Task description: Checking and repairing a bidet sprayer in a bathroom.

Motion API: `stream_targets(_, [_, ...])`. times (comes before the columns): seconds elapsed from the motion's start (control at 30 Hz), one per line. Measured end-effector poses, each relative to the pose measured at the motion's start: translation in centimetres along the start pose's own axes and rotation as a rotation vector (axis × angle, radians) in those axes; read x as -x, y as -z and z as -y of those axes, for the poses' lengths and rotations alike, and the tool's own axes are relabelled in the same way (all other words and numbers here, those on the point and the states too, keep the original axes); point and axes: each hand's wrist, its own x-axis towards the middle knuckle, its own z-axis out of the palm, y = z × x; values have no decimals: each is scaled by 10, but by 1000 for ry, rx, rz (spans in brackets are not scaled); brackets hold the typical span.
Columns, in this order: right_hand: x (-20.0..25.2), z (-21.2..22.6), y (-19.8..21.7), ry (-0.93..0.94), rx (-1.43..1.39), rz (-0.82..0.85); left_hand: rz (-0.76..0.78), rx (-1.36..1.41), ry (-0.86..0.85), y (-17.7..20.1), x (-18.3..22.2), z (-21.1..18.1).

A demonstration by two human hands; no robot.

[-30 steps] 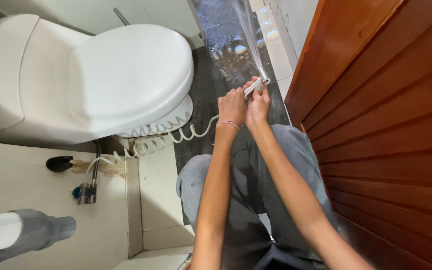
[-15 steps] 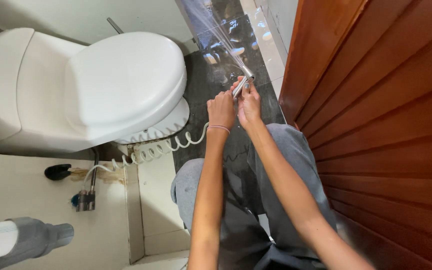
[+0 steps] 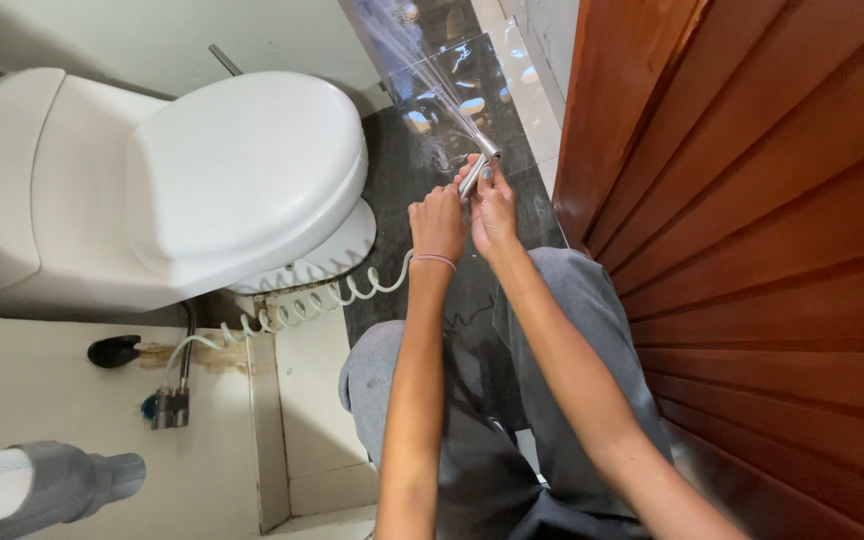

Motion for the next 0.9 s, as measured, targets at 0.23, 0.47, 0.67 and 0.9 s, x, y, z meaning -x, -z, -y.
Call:
stream_targets(0.23, [-1, -1, 3, 21, -24, -41, -17, 21, -7, -1, 0, -5])
stream_targets(0.47, [1, 2, 1, 112, -114, -73, -31, 18, -51, -10, -4, -11])
stream_targets(0.67, [-4, -2, 9, 176, -176, -124, -1, 1, -76, -11, -6, -18])
stream_targets(0.9, [-1, -3, 12, 211, -123, -186, 41, -2, -69, -16, -6, -22])
